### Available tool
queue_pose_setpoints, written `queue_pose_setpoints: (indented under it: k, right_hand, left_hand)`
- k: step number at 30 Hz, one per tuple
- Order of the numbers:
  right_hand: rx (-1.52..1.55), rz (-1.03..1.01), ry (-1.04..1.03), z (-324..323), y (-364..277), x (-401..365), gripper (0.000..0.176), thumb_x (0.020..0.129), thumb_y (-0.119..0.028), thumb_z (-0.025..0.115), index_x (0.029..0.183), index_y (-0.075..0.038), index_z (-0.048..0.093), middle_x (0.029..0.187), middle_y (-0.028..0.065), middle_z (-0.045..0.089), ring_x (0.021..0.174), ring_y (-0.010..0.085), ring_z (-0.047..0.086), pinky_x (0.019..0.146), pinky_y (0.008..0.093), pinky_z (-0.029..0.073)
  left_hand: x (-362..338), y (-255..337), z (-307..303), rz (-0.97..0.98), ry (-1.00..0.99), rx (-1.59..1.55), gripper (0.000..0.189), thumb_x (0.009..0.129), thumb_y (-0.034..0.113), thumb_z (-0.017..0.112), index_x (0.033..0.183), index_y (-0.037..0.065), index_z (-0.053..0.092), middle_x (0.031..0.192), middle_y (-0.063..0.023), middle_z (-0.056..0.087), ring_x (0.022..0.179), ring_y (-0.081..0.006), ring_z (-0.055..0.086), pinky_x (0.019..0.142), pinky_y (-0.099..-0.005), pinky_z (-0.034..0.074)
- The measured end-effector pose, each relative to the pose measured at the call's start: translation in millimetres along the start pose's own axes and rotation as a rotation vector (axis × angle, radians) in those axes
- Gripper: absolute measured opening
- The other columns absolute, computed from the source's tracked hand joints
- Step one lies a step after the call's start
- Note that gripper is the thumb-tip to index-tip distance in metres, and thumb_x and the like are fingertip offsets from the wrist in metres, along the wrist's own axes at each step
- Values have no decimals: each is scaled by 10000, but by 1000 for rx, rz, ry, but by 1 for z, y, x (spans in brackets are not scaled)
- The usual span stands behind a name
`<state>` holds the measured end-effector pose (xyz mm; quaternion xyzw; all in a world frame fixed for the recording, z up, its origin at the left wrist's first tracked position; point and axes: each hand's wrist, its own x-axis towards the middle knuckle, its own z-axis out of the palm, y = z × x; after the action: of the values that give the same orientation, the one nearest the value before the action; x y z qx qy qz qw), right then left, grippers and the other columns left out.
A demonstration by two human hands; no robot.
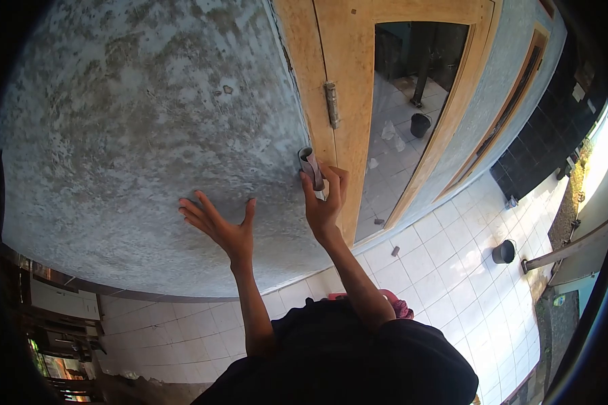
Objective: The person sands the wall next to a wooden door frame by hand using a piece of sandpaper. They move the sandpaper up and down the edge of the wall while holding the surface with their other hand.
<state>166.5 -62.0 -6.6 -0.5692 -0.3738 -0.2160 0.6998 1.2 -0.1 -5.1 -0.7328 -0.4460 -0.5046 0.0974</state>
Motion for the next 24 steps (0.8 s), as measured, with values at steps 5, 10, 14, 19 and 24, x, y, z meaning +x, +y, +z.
queue_pose_setpoints:
  k: [5,10,14,19,24]
  right_hand:
    - [-1,-32,26,1,-20,35,374,729,-16,742,1069,1,588,904,111,512,814,225,509,692,315,413]
    - [1,-30,-4,-1,2,3,369,729,-11,739,1066,2,590,895,112,508,800,221,502,683,310,409]
    - [-14,-24,5,-1,2,1,368,729,-9,738,1066,-1,591,897,114,505,802,220,500,682,309,408]
    - [-29,-45,12,1,-21,30,367,731,-6,735,1067,7,588,900,118,511,816,224,507,692,311,411]
    - [2,44,-8,-1,5,-11,350,729,-5,735,1045,4,586,898,118,522,830,230,512,709,315,412]
  left_hand:
    - [-1,0,1,-1,3,3,1048,713,612,663,1464,125,117,1510,-191,-73,1377,-408,-94,1066,-630,24]
    - [-1,0,0,-12,-4,-10,1046,713,611,664,1463,124,121,1510,-191,-73,1376,-410,-95,1063,-634,24]
    - [-1,-1,1,-3,0,-3,1050,711,616,663,1464,123,121,1510,-190,-76,1375,-412,-98,1061,-638,26]
    - [-1,1,2,-13,3,-5,1062,702,625,664,1464,123,120,1510,-190,-80,1374,-413,-104,1056,-644,28]
    - [-3,-1,4,-22,4,-3,1070,697,627,668,1464,123,117,1510,-189,-88,1372,-412,-115,1054,-648,32]
